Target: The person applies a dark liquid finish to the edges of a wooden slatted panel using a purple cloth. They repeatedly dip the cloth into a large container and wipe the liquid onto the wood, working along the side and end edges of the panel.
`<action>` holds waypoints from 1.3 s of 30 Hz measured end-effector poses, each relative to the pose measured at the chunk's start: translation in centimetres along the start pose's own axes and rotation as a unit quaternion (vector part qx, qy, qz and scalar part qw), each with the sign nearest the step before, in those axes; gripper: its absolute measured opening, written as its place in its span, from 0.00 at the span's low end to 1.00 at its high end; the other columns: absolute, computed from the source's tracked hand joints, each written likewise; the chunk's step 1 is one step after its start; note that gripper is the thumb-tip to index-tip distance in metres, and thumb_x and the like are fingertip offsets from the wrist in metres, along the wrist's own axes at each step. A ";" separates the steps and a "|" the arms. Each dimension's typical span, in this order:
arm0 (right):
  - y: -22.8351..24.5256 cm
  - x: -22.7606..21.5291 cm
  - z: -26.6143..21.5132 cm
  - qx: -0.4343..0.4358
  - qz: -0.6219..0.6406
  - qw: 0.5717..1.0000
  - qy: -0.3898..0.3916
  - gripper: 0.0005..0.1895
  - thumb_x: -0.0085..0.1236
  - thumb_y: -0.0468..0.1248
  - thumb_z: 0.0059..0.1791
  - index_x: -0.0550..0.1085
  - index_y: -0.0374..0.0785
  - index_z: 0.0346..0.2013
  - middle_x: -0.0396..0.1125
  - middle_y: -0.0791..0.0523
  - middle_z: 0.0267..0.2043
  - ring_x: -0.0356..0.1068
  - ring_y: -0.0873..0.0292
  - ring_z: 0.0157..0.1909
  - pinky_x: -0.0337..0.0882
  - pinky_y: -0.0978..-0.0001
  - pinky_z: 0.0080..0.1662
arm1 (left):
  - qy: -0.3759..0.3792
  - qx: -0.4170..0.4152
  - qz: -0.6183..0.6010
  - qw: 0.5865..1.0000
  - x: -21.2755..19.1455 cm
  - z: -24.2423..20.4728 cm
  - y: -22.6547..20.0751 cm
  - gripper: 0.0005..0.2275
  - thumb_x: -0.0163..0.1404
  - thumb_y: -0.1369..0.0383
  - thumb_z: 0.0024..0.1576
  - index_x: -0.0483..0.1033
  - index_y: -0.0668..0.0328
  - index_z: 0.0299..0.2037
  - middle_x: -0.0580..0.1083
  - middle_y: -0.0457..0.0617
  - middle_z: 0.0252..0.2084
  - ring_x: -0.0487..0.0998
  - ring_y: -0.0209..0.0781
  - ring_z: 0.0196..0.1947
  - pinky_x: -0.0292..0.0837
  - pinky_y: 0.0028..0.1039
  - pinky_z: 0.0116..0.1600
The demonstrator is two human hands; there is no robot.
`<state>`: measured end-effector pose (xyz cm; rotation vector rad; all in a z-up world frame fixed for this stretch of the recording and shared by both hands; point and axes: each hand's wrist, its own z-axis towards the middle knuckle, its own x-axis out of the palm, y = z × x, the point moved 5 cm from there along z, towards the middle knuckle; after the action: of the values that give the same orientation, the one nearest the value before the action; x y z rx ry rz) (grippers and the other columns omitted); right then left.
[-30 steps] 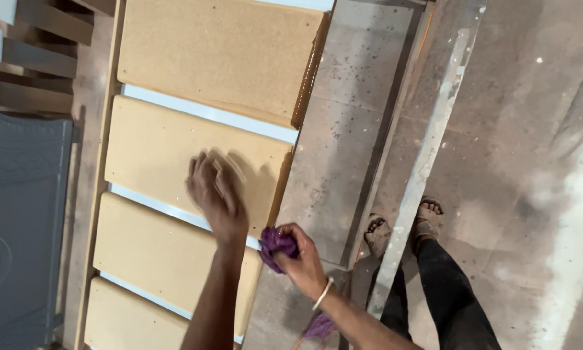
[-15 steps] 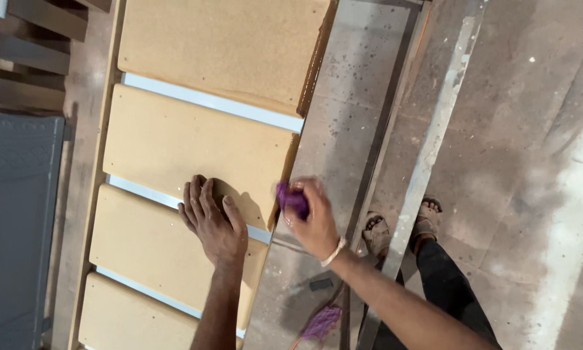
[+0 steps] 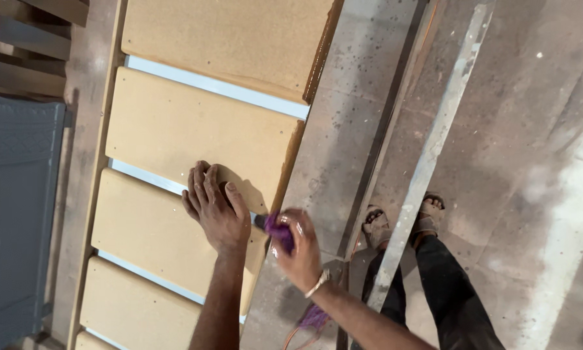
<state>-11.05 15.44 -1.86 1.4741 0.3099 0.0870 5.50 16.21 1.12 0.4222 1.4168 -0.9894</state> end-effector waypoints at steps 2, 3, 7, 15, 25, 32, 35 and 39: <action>0.0 0.1 -1.4 -0.009 -0.014 1.000 0.015 0.20 0.63 0.25 0.37 0.72 0.33 0.43 0.67 0.47 0.48 0.72 0.50 0.47 0.78 0.63 0.46 | -0.001 0.000 0.000 1.000 0.1 0.1 0.1 0.23 0.34 0.56 0.68 0.67 0.63 0.66 0.62 0.58 0.73 0.55 0.55 0.76 0.38 0.54 0.76; -0.9 0.1 -0.7 0.017 -0.009 1.000 0.001 0.17 0.63 0.25 0.40 0.72 0.34 0.43 0.68 0.49 0.48 0.74 0.52 0.46 0.80 0.64 0.46 | -0.001 0.000 0.001 1.000 0.2 0.2 0.2 0.22 0.34 0.57 0.68 0.67 0.62 0.65 0.62 0.57 0.73 0.55 0.55 0.76 0.38 0.55 0.76; -5.2 -2.4 7.9 0.034 0.002 0.999 -0.039 0.14 0.57 0.24 0.47 0.71 0.33 0.47 0.70 0.51 0.45 0.75 0.54 0.43 0.80 0.62 0.47 | -0.002 0.001 0.009 1.000 0.2 0.0 0.1 0.22 0.34 0.57 0.68 0.68 0.62 0.65 0.63 0.57 0.73 0.56 0.55 0.76 0.39 0.54 0.76; -3.1 1.0 -2.1 0.053 -0.032 0.997 0.047 0.22 0.60 0.30 0.45 0.67 0.33 0.54 0.68 0.46 0.50 0.72 0.51 0.48 0.76 0.61 0.51 | 0.011 -0.003 0.019 1.000 -0.1 0.1 -0.2 0.22 0.34 0.58 0.68 0.67 0.62 0.66 0.62 0.57 0.73 0.55 0.55 0.76 0.40 0.54 0.75; -5.1 -3.0 11.2 0.017 -0.006 0.996 -0.087 0.18 0.56 0.22 0.44 0.67 0.32 0.47 0.67 0.49 0.42 0.71 0.54 0.44 0.74 0.62 0.50 | 0.023 -0.008 0.044 0.999 0.0 0.5 0.0 0.21 0.35 0.59 0.66 0.67 0.61 0.65 0.61 0.57 0.74 0.54 0.54 0.76 0.40 0.55 0.75; -3.1 -2.2 9.1 -0.015 -0.089 0.996 0.002 0.20 0.53 0.28 0.45 0.65 0.31 0.52 0.64 0.43 0.46 0.69 0.42 0.46 0.71 0.54 0.49 | 0.004 -0.020 0.035 0.999 -0.4 0.7 -0.2 0.19 0.40 0.59 0.64 0.69 0.60 0.62 0.63 0.56 0.71 0.57 0.54 0.74 0.39 0.56 0.75; -3.1 -2.5 4.7 0.131 -0.047 0.973 0.182 0.20 0.59 0.30 0.45 0.68 0.34 0.51 0.68 0.49 0.39 0.71 0.51 0.39 0.72 0.62 0.44 | -0.012 -0.055 0.012 0.998 0.0 2.9 -0.8 0.17 0.41 0.59 0.64 0.71 0.58 0.58 0.65 0.54 0.68 0.59 0.54 0.72 0.39 0.54 0.76; -3.1 -7.9 11.9 0.282 0.104 0.933 0.197 0.14 0.62 0.33 0.50 0.75 0.32 0.49 0.75 0.52 0.43 0.73 0.61 0.43 0.75 0.68 0.47 | -0.008 -0.037 -0.029 0.999 3.1 7.6 -4.4 0.21 0.40 0.57 0.64 0.69 0.62 0.61 0.63 0.58 0.70 0.56 0.56 0.73 0.37 0.55 0.77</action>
<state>-15.95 1.67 -2.94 2.0601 0.5330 0.5049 6.34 6.93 0.79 0.3198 1.4532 -0.9820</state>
